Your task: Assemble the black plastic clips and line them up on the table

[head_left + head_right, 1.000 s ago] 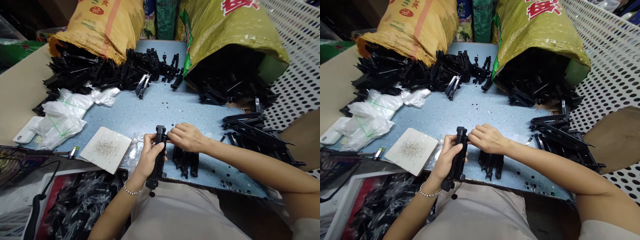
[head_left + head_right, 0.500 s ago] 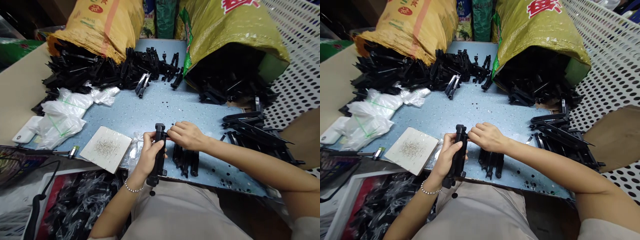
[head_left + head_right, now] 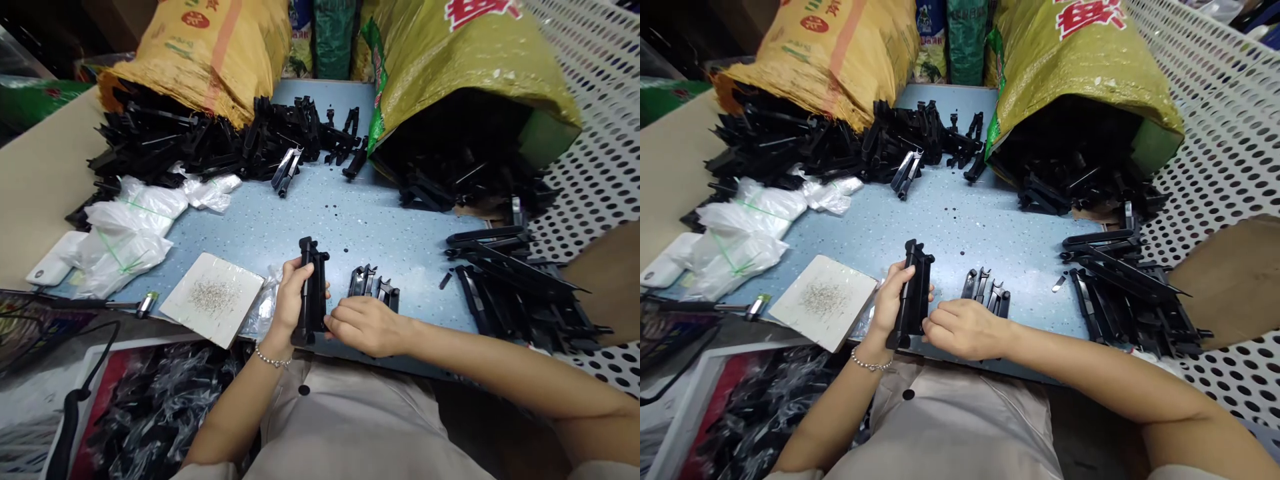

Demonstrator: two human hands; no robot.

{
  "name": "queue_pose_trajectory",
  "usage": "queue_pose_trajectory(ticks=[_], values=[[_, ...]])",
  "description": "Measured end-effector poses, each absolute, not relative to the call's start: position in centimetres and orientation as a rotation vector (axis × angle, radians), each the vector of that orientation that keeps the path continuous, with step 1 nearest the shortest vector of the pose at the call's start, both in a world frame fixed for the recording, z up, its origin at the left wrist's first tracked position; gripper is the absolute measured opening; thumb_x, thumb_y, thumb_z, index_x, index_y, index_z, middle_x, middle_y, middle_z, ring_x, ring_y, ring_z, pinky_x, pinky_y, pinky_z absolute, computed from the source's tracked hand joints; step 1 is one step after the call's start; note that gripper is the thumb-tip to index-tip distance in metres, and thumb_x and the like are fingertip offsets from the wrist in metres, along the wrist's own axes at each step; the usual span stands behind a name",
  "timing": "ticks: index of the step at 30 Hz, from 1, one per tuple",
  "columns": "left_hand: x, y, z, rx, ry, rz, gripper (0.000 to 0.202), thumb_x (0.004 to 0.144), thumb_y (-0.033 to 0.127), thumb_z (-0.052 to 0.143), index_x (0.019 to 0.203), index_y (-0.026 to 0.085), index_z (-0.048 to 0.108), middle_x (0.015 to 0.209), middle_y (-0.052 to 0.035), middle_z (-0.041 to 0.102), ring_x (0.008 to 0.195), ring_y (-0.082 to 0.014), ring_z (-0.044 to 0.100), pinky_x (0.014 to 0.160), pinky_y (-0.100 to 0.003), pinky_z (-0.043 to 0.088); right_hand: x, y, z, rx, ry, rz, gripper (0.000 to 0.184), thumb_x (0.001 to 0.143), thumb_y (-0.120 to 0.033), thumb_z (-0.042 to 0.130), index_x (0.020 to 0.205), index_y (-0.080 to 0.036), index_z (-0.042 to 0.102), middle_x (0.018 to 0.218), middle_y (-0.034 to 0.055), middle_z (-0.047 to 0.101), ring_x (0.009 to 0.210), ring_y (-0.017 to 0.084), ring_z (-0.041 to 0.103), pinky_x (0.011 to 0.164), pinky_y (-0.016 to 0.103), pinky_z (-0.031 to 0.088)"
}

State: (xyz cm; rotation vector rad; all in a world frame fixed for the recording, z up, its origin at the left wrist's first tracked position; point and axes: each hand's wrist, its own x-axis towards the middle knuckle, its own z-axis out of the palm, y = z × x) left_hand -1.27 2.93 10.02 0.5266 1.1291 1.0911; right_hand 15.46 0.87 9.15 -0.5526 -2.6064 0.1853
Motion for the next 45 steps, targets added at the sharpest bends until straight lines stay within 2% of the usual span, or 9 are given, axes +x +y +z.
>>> queue_pose_trajectory(ticks=[4,8,13,18,24,30,34,38,45], values=[[-0.3,3.7,8.0,0.519,1.181,1.315,0.037,0.081,0.042,0.06,0.11,0.023,0.047,0.072,0.003,0.064,0.069,-0.0173,0.067,0.068,-0.031,0.053,15.7,2.7,7.9,-0.914,-2.484,0.609,0.024,0.1,-0.032,0.039,0.089,-0.019,0.057,0.072,0.0019,0.062,0.063,0.013,0.056,0.057,0.024,0.04],[0.4,4.4,4.6,0.688,1.278,1.185,0.028,0.079,0.037,0.061,0.099,0.017,0.061,0.09,-0.0051,0.069,0.092,-0.0226,0.066,0.088,-0.037,0.049,16.1,9.9,7.0,-1.244,-2.348,0.875,0.021,0.096,-0.035,0.049,0.109,-0.022,0.059,0.099,0.0046,0.067,0.086,0.016,0.063,0.078,0.027,0.048],[3.0,1.7,1.3,0.863,1.25,1.086,0.046,0.076,0.021,0.06,0.122,0.019,0.06,0.138,-0.0115,0.053,0.133,-0.0261,0.044,0.115,-0.041,0.027,16.5,23.4,7.3,-1.834,-1.978,0.627,0.044,0.093,-0.028,0.05,0.135,-0.019,0.047,0.149,0.0181,0.032,0.128,0.03,0.045,0.104,0.044,0.038],[3.1,0.4,0.5,0.991,1.247,1.034,0.055,0.076,0.018,0.059,0.13,0.023,0.056,0.149,-0.0092,0.042,0.142,-0.0255,0.032,0.121,-0.041,0.016,17.8,29.6,8.2,-1.874,-1.795,0.586,0.032,0.089,-0.022,0.052,0.118,-0.011,0.057,0.152,0.0255,0.024,0.123,0.038,0.049,0.101,0.053,0.039],[0.6,5.7,3.3,0.581,1.105,1.16,0.049,0.076,0.039,0.071,0.12,0.021,0.06,0.134,-0.0135,0.056,0.128,-0.0283,0.051,0.112,-0.042,0.036,18.8,22.3,6.1,-1.668,-1.617,0.683,0.028,0.095,-0.036,0.04,0.107,-0.016,0.056,0.13,0.0181,0.052,0.124,0.028,0.05,0.093,0.045,0.049],[1.9,10.4,6.7,0.102,0.704,1.151,0.057,0.077,0.062,0.064,0.113,0.02,0.054,0.096,-0.0072,0.067,0.085,-0.0194,0.067,0.078,-0.034,0.055,18.3,8.8,6.3,-1.131,-1.465,1.404,0.026,0.094,-0.047,0.047,0.102,-0.023,0.056,0.116,0.0091,0.061,0.068,0.015,0.066,0.053,0.029,0.052],[2.7,8.5,7.4,0.223,0.743,1.128,0.056,0.075,0.053,0.072,0.116,0.021,0.051,0.076,0.0029,0.058,0.054,-0.0081,0.054,0.054,-0.023,0.047,18.4,8.9,9.1,-1.218,-1.862,0.858,0.03,0.098,-0.045,0.04,0.1,-0.021,0.058,0.094,0.0075,0.064,0.073,0.017,0.06,0.065,0.032,0.049],[2.9,5.8,8.1,0.366,0.808,1.064,0.051,0.072,0.05,0.074,0.104,0.018,0.053,0.07,0.004,0.055,0.049,-0.0057,0.048,0.048,-0.02,0.041,17.1,12.3,9.7,-1.214,-2.205,0.322,0.04,0.098,-0.05,0.035,0.09,-0.018,0.058,0.086,0.0103,0.061,0.082,0.022,0.056,0.072,0.034,0.045],[1.3,5.5,8.7,0.463,1.009,1.164,0.053,0.07,0.055,0.074,0.102,0.018,0.053,0.067,0.0059,0.053,0.047,-0.0056,0.048,0.046,-0.019,0.04,15.2,10.7,9.1,-1.225,-1.987,1.053,0.05,0.101,-0.051,0.019,0.078,-0.02,0.05,0.066,-0.0017,0.05,0.061,0.013,0.05,0.061,0.025,0.041]])
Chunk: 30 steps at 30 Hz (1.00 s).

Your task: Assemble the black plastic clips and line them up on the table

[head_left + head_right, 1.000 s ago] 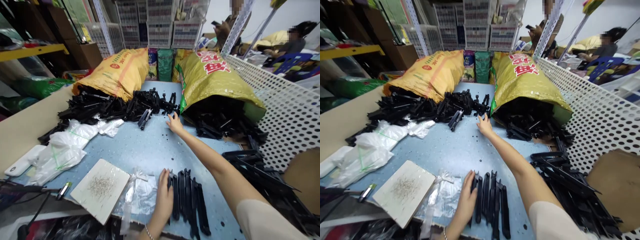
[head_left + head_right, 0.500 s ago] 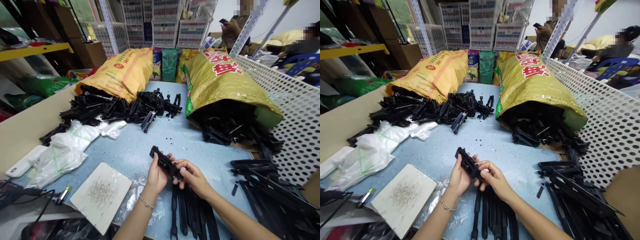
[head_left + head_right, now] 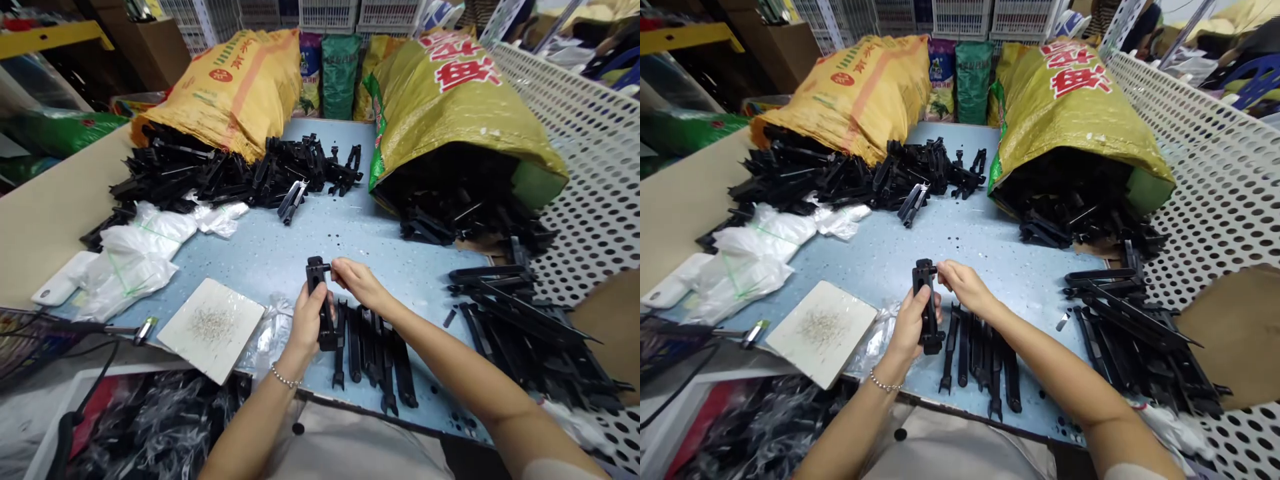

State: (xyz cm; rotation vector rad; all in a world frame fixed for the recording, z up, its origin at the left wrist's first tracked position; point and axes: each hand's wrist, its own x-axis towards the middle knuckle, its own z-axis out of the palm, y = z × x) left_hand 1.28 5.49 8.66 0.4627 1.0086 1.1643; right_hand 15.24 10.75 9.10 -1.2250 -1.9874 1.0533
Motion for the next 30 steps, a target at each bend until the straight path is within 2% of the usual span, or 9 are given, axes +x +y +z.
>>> queue_pose_trajectory(ticks=[2,5,8,12,16,21,25,28,30], values=[[0.3,5.7,8.9,0.442,0.983,1.181,0.056,0.071,0.056,0.073,0.108,0.019,0.052,0.068,0.0057,0.054,0.047,-0.0055,0.048,0.045,-0.018,0.039,15.6,8.9,9.5,-1.083,-2.111,1.067,0.048,0.101,-0.051,0.021,0.085,-0.019,0.054,0.072,0.0005,0.055,0.065,0.014,0.052,0.064,0.026,0.042],[-0.7,5.6,9.5,0.415,0.958,1.15,0.058,0.072,0.056,0.072,0.111,0.018,0.053,0.068,0.0048,0.055,0.047,-0.0057,0.049,0.043,-0.017,0.038,15.8,6.1,9.7,-0.832,-2.469,0.63,0.041,0.099,-0.05,0.033,0.095,-0.018,0.058,0.084,0.0065,0.06,0.074,0.018,0.052,0.068,0.031,0.041],[-0.5,4.8,9.7,0.435,0.979,1.087,0.054,0.074,0.057,0.069,0.105,0.016,0.055,0.069,0.003,0.056,0.048,-0.0061,0.049,0.042,-0.017,0.037,15.4,4.0,8.9,-0.726,-2.56,0.318,0.037,0.1,-0.041,0.033,0.086,-0.017,0.057,0.076,0.0071,0.057,0.069,0.019,0.049,0.063,0.032,0.039],[-0.5,4.0,9.3,0.69,1.137,1.234,0.052,0.076,0.05,0.071,0.111,0.02,0.048,0.065,0.0063,0.055,0.05,-0.0078,0.054,0.051,-0.019,0.045,15.0,2.7,8.1,-0.877,-2.467,0.663,0.035,0.101,-0.038,0.03,0.083,-0.019,0.053,0.075,0.0047,0.056,0.067,0.017,0.051,0.063,0.029,0.04],[-2.1,4.0,7.8,0.772,1.234,1.367,0.061,0.077,0.043,0.071,0.124,0.025,0.036,0.092,-0.0005,0.063,0.071,-0.0139,0.067,0.069,-0.029,0.055,15.1,5.7,8.4,-1.015,-2.429,1.145,0.036,0.1,-0.044,0.034,0.081,-0.02,0.053,0.072,-0.0008,0.057,0.064,0.013,0.053,0.063,0.025,0.04],[-1.4,2.1,4.0,0.751,1.226,1.113,0.043,0.078,0.039,0.068,0.113,0.018,0.056,0.102,-0.0092,0.066,0.102,-0.0256,0.064,0.092,-0.042,0.05,12.9,16.4,7.8,-1.482,-2.343,0.782,0.03,0.099,-0.033,0.035,0.107,-0.018,0.059,0.1,0.0057,0.064,0.09,0.017,0.06,0.081,0.028,0.046],[1.6,0.4,1.8,0.942,1.326,1.133,0.041,0.08,0.029,0.063,0.119,0.019,0.062,0.139,-0.0125,0.05,0.136,-0.0276,0.039,0.119,-0.042,0.02,8.2,24.2,7.2,-1.584,-2.367,0.555,0.05,0.093,-0.021,0.043,0.142,-0.017,0.038,0.149,0.0174,0.033,0.119,0.028,0.049,0.096,0.04,0.042],[2.8,0.0,1.5,1.062,1.293,1.08,0.05,0.084,0.026,0.055,0.133,0.018,0.053,0.151,-0.0124,0.037,0.143,-0.0258,0.028,0.121,-0.039,0.013,5.5,27.3,6.9,-1.618,-2.43,0.415,0.062,0.089,-0.008,0.04,0.149,-0.025,0.03,0.16,0.013,0.008,0.128,0.035,0.039,0.096,0.047,0.041],[2.8,-0.1,1.6,1.138,1.284,1.013,0.054,0.085,0.026,0.052,0.138,0.016,0.049,0.151,-0.0135,0.037,0.143,-0.0256,0.027,0.121,-0.039,0.014,4.7,28.4,6.8,-1.631,-2.493,0.327,0.062,0.09,-0.004,0.037,0.146,-0.028,0.035,0.161,0.0119,0.007,0.127,0.036,0.038,0.093,0.049,0.042]])
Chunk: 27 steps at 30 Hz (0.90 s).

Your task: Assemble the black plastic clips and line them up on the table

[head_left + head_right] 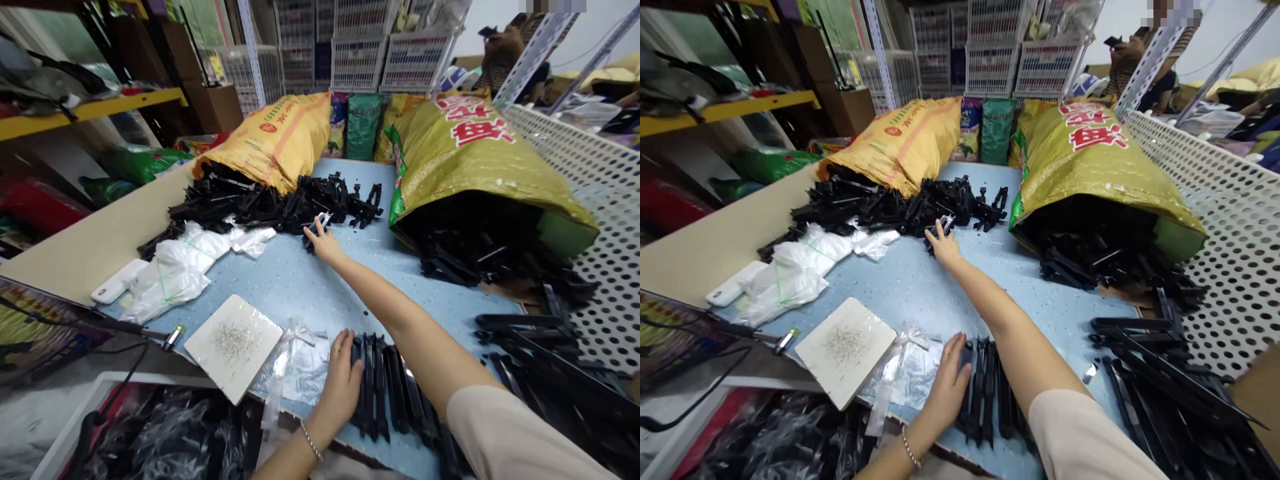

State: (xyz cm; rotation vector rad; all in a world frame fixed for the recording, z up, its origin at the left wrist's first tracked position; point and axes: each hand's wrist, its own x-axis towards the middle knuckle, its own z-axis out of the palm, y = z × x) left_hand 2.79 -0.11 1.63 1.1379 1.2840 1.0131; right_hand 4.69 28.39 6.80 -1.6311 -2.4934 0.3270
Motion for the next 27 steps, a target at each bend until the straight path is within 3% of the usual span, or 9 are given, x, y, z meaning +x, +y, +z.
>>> queue_pose_trajectory(ticks=[5,8,10,12,16,18,20,23,27], values=[[1.7,-0.2,1.3,1.149,1.295,1.001,0.051,0.081,0.023,0.056,0.132,0.019,0.055,0.137,-0.0139,0.052,0.132,-0.0278,0.042,0.117,-0.043,0.025,4.8,30.5,7.4,-1.537,-2.616,0.185,0.04,0.093,-0.007,0.037,0.126,-0.022,0.055,0.149,0.0162,0.035,0.117,0.03,0.047,0.089,0.045,0.043],[1.1,0.3,1.0,1.014,1.235,1.041,0.046,0.08,0.025,0.061,0.125,0.02,0.06,0.13,-0.0144,0.057,0.124,-0.029,0.05,0.111,-0.044,0.033,5.1,31.1,8.5,-1.433,-2.644,0.156,0.031,0.092,-0.008,0.041,0.115,-0.02,0.058,0.14,0.0151,0.044,0.116,0.028,0.048,0.09,0.043,0.043],[0.4,1.3,1.3,0.826,1.189,1.094,0.047,0.078,0.032,0.067,0.122,0.018,0.061,0.126,-0.0163,0.059,0.12,-0.0306,0.054,0.107,-0.046,0.037,5.4,30.3,9.1,-1.369,-2.633,0.166,0.029,0.089,-0.011,0.049,0.116,-0.019,0.055,0.136,0.0155,0.046,0.115,0.028,0.049,0.09,0.041,0.044],[-0.4,2.9,2.3,0.589,1.086,1.18,0.054,0.076,0.044,0.071,0.12,0.016,0.061,0.122,-0.0177,0.061,0.116,-0.0313,0.057,0.105,-0.047,0.039,6.1,28.0,9.2,-1.325,-2.598,0.191,0.039,0.087,-0.019,0.055,0.125,-0.019,0.047,0.134,0.0159,0.045,0.112,0.027,0.051,0.087,0.038,0.046],[-1.9,6.4,5.7,0.238,0.656,1.329,0.065,0.078,0.066,0.059,0.12,0.017,0.06,0.121,-0.0156,0.063,0.117,-0.0289,0.057,0.106,-0.045,0.039,8.7,18.7,8.0,-0.964,-2.109,0.558,0.057,0.087,-0.032,0.058,0.135,-0.021,0.03,0.124,0.0137,0.049,0.101,0.023,0.058,0.081,0.035,0.051],[-2.1,7.5,7.3,0.172,0.531,1.362,0.062,0.081,0.066,0.056,0.121,0.018,0.059,0.117,-0.013,0.065,0.118,-0.0276,0.058,0.104,-0.043,0.041,10.8,13.8,7.5,-0.749,-2.015,0.71,0.055,0.084,-0.031,0.064,0.131,-0.024,0.036,0.12,0.0121,0.053,0.107,0.025,0.057,0.087,0.038,0.05],[-2.0,7.7,8.6,0.183,0.531,1.398,0.055,0.083,0.058,0.059,0.123,0.02,0.057,0.107,-0.0094,0.068,0.112,-0.0266,0.061,0.1,-0.042,0.045,13.1,10.5,7.6,-0.647,-2.095,0.685,0.031,0.092,-0.022,0.051,0.122,-0.027,0.047,0.118,0.0094,0.058,0.112,0.024,0.055,0.093,0.041,0.047],[-1.2,6.6,9.7,0.358,0.717,1.393,0.047,0.083,0.048,0.065,0.121,0.021,0.055,0.091,-0.0045,0.068,0.096,-0.0233,0.067,0.088,-0.037,0.052,15.9,9.0,8.8,-0.774,-2.136,0.679,0.029,0.098,-0.015,0.035,0.116,-0.027,0.053,0.105,0.0073,0.062,0.098,0.019,0.059,0.085,0.036,0.049],[0.3,4.3,10.2,0.636,0.956,1.159,0.052,0.086,0.057,0.056,0.123,0.021,0.05,0.085,-0.0042,0.067,0.08,-0.0192,0.067,0.07,-0.03,0.054,17.1,10.0,10.7,-1.008,-2.171,0.495,0.022,0.097,-0.036,0.045,0.109,-0.02,0.054,0.096,0.0093,0.06,0.084,0.02,0.057,0.073,0.035,0.048]])
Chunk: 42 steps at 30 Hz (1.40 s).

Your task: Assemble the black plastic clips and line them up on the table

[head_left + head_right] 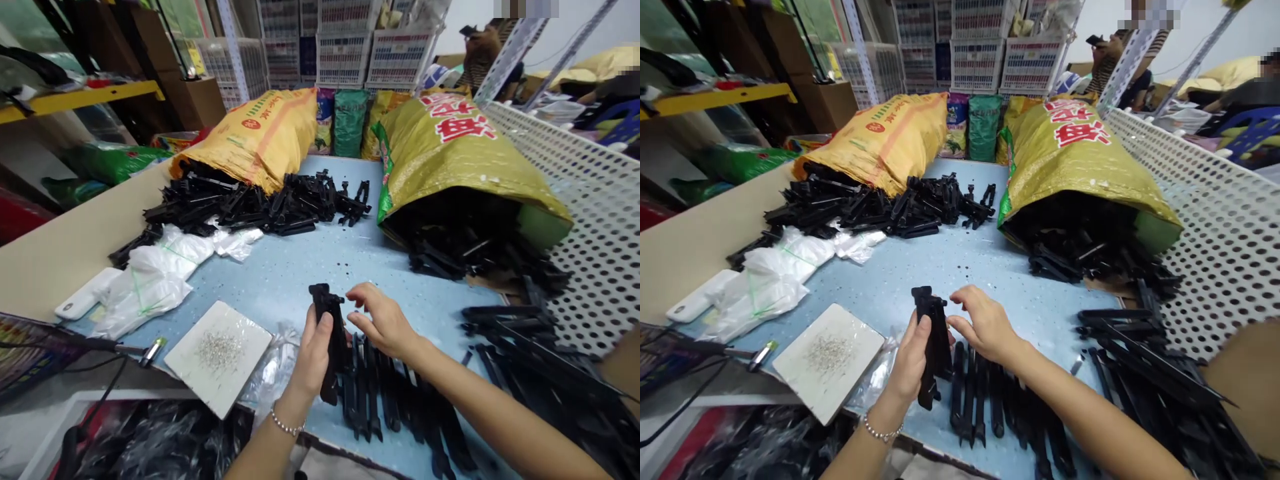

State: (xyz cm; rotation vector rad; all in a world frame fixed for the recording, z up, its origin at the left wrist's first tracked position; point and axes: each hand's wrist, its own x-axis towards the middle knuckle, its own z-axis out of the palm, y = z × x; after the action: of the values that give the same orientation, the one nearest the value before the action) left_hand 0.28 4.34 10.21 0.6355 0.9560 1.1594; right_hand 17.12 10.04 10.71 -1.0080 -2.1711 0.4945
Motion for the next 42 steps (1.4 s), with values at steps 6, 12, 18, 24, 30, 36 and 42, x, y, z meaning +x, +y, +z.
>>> queue_pose_trajectory(ticks=[6,12,18,24,30,36,42], values=[[0.6,3.2,9.9,0.931,1.198,1.112,0.06,0.088,0.061,0.049,0.134,0.023,0.04,0.087,-0.004,0.064,0.076,-0.017,0.065,0.063,-0.026,0.052,15.3,9.9,10.5,-1.103,-2.066,0.819,0.035,0.099,-0.048,0.034,0.088,-0.02,0.052,0.073,0.002,0.054,0.068,0.016,0.05,0.065,0.029,0.042],[-1.1,3.5,10.2,0.812,1.311,1.091,0.058,0.088,0.066,0.041,0.123,0.021,0.047,0.064,0.0018,0.059,0.052,-0.014,0.06,0.046,-0.022,0.047,15.7,5.1,9.6,-1.137,-2.112,1.213,0.041,0.099,-0.053,0.031,0.088,-0.02,0.053,0.071,0.0003,0.053,0.064,0.014,0.049,0.062,0.027,0.04],[-0.2,3.0,9.6,0.805,1.303,1.13,0.055,0.086,0.067,0.044,0.116,0.021,0.05,0.062,0.0034,0.057,0.05,-0.0122,0.059,0.046,-0.021,0.047,14.9,-0.3,7.9,-1.193,-2.456,0.755,0.039,0.101,-0.04,0.026,0.082,-0.02,0.053,0.08,0.0059,0.059,0.073,0.018,0.053,0.067,0.03,0.041],[-0.6,0.8,6.7,0.748,1.295,0.949,0.054,0.083,0.065,0.051,0.117,0.023,0.048,0.073,0.0023,0.058,0.056,-0.0123,0.062,0.047,-0.021,0.049,20.1,-3.4,7.9,-1.712,-2.154,0.68,0.037,0.1,-0.044,0.031,0.094,-0.021,0.059,0.094,0.0086,0.064,0.089,0.022,0.06,0.079,0.037,0.048],[0.8,-0.7,4.3,0.583,1.243,0.845,0.057,0.08,0.063,0.058,0.118,0.022,0.047,0.072,0.0028,0.056,0.054,-0.0116,0.06,0.048,-0.023,0.051,25.0,-6.1,4.4,-2.128,-1.857,0.528,0.067,0.087,-0.056,0.051,0.14,-0.016,0.04,0.152,0.021,0.028,0.138,0.039,0.034,0.106,0.055,0.037],[2.8,1.5,3.5,0.574,1.212,0.96,0.051,0.083,0.059,0.057,0.116,0.022,0.048,0.067,0.0029,0.059,0.052,-0.0128,0.06,0.052,-0.026,0.052,25.7,-0.3,3.2,-2.027,-1.851,0.548,0.055,0.086,-0.031,0.053,0.139,-0.016,0.046,0.153,0.0177,0.031,0.138,0.036,0.035,0.111,0.054,0.033],[1.5,1.3,4.8,0.374,1.087,1.104,0.047,0.083,0.059,0.056,0.098,0.015,0.055,0.075,-0.005,0.066,0.067,-0.0172,0.066,0.066,-0.031,0.054,23.2,-0.3,7.4,-1.754,-1.792,0.652,0.049,0.089,-0.035,0.055,0.135,-0.017,0.051,0.146,0.017,0.043,0.136,0.035,0.038,0.111,0.055,0.032]])
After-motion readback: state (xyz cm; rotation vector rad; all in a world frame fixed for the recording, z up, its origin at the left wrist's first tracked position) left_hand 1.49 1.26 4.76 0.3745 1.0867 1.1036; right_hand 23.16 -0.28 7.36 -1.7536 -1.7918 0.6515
